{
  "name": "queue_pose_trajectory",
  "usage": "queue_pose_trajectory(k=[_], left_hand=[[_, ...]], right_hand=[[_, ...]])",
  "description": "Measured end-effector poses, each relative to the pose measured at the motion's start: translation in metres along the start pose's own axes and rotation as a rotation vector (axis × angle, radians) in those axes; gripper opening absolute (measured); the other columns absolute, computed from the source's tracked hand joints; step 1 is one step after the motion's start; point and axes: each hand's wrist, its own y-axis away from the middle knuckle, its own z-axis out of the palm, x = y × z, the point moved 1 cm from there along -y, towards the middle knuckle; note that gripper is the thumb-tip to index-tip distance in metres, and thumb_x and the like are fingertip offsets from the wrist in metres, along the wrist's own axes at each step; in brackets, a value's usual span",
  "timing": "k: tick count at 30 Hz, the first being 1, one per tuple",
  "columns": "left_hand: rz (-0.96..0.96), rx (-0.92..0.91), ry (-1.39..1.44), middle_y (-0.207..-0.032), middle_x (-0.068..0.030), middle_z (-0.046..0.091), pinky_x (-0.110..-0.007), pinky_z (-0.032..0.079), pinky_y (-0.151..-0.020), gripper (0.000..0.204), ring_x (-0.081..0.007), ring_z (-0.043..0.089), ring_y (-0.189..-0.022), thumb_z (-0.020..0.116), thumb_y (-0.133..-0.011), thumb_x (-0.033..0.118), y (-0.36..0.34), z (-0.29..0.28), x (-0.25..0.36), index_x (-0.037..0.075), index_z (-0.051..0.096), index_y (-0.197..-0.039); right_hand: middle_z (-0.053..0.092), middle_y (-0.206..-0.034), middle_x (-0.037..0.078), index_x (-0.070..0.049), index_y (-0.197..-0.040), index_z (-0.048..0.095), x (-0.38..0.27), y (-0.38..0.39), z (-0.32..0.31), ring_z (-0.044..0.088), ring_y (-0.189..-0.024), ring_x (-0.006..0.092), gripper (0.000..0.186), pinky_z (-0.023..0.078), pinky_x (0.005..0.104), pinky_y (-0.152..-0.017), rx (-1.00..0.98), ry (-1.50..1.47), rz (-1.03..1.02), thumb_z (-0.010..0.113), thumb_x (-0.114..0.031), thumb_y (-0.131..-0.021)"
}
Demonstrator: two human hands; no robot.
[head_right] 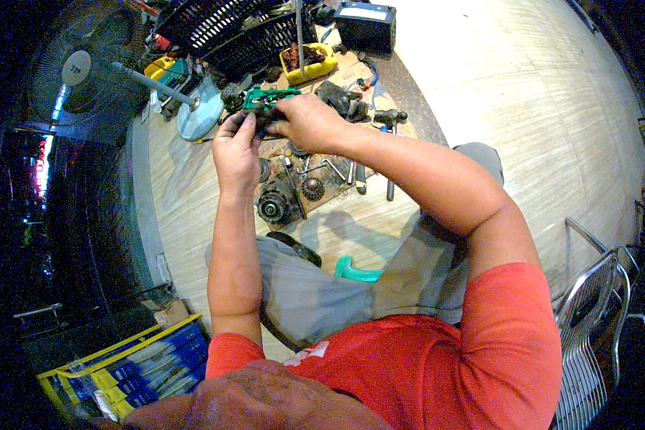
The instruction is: The person holds a mechanical component with copper windings and a gear, rotating it and pulling a small part off the assembly by hand while sitting at a cluttered workspace.
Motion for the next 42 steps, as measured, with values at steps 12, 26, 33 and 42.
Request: queue_pose_trajectory(k=[12, 26, 33, 42], left_hand=[[-0.011, 0.062, 0.318, -0.096, -0.0109, 0.065, -0.03, 0.054, -0.073, 0.011, -0.0187, 0.064, -0.083, 0.056, -0.093, 0.005, 0.005, 0.009, -0.001, -0.002, 0.059, -0.1], [-0.007, 0.074, 0.431, -0.101, -0.0113, 0.065, -0.042, 0.055, -0.08, 0.016, -0.0252, 0.065, -0.091, 0.048, -0.095, 0.006, -0.009, -0.02, 0.009, 0.002, 0.058, -0.106], [-0.281, -0.186, -0.038, -0.084, -0.0103, 0.066, -0.035, 0.056, -0.069, 0.017, -0.0202, 0.066, -0.072, 0.059, -0.09, 0.01, 0.002, -0.013, 0.02, 0.0, 0.059, -0.104], [-0.321, -0.33, -0.318, -0.086, -0.0013, 0.064, -0.024, 0.05, -0.064, 0.015, -0.0083, 0.06, -0.071, 0.057, -0.093, 0.012, 0.019, 0.01, 0.015, 0.001, 0.061, -0.102]], right_hand=[[0.064, -0.08, 0.022, 0.0, -0.092, 0.066, 0.003, 0.0, 0.003, 0.064, -0.077, 0.0372, 0.024, 0.049, 0.0417, -0.067, 0.0, -0.039, 0.039, 0.069, -0.021, -0.081], [0.065, -0.08, 0.021, -0.004, -0.096, 0.067, 0.008, -0.002, 0.004, 0.064, -0.075, 0.0338, 0.025, 0.05, 0.0406, -0.07, -0.128, -0.264, 0.04, 0.062, -0.027, -0.087], [0.063, -0.082, 0.02, -0.003, -0.094, 0.064, 0.019, -0.011, -0.028, 0.061, -0.081, 0.0373, 0.023, 0.045, 0.0452, -0.071, -0.416, 0.151, -0.117, 0.065, -0.023, -0.084], [0.062, -0.084, 0.02, -0.001, -0.088, 0.06, 0.012, -0.008, -0.034, 0.059, -0.085, 0.04, 0.023, 0.045, 0.0489, -0.074, -0.401, 0.265, -0.211, 0.066, -0.022, -0.082]])
